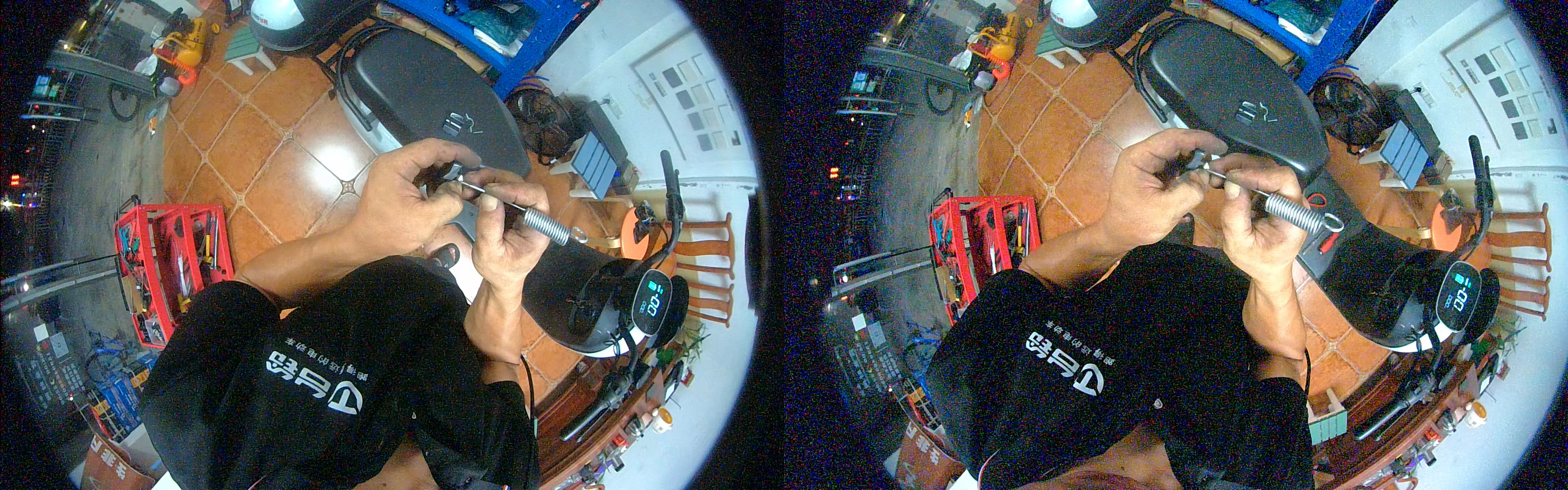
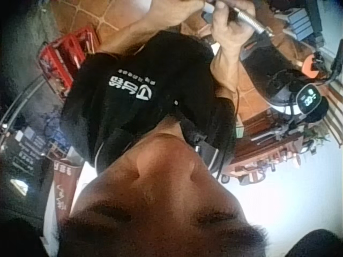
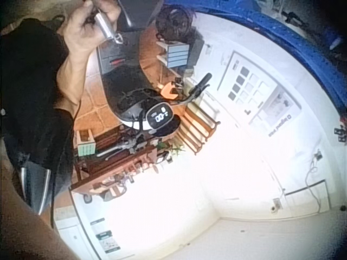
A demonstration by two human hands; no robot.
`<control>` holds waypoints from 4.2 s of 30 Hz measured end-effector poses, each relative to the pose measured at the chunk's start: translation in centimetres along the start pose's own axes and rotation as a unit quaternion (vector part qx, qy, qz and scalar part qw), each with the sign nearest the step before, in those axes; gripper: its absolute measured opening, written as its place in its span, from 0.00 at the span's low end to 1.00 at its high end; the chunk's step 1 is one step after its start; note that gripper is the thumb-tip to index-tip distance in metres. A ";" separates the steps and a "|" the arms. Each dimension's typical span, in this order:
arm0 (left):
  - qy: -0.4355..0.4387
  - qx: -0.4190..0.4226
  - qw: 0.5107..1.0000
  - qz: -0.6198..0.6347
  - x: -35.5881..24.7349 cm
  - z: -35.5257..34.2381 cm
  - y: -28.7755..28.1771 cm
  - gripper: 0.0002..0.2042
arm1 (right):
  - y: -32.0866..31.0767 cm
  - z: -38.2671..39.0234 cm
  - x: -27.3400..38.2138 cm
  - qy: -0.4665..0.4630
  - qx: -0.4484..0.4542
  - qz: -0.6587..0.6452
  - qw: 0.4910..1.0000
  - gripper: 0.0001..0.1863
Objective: The person uses a screwdriver to open a small black electronic component, then manipulates internal wires and connectors. They reassemble the component and secure it with the screwdriver. The work is performed on the handlebar area of an electric scooter.
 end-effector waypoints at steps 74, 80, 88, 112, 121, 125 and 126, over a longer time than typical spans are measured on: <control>0.119 0.020 0.989 -0.086 -0.6 0.0 -0.3 0.16 | 0.1 0.0 0.4 0.003 -0.004 0.018 1.000 0.03; 0.115 0.014 0.990 -0.078 -1.0 -0.1 -0.2 0.16 | 0.0 0.2 0.3 -0.014 -0.012 0.025 1.000 0.04; 0.166 0.015 0.979 -0.120 -1.9 0.0 -0.2 0.17 | 0.2 0.2 0.6 -0.036 -0.021 0.021 0.999 0.05; 0.108 -0.011 0.991 -0.083 -2.0 0.7 -0.1 0.14 | 0.2 0.3 1.4 -0.106 -0.005 0.108 0.989 0.06; 0.070 0.020 0.994 -0.086 -1.7 0.6 0.2 0.15 | 0.2 0.5 1.4 -0.096 -0.024 0.091 0.991 0.05; 0.057 0.021 0.994 -0.096 -1.5 0.6 0.3 0.15 | -0.1 0.4 1.5 -0.099 -0.003 0.115 0.988 0.05; 0.050 0.020 0.994 -0.091 -1.4 0.6 0.3 0.15 | -0.1 0.4 1.5 -0.097 -0.012 0.108 0.989 0.05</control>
Point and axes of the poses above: each hand's wrist, its own z-axis away from the middle knuckle, its own y-axis out of the palm, x = y × z, the point moved 6 cm from there along -z, towards the middle knuckle
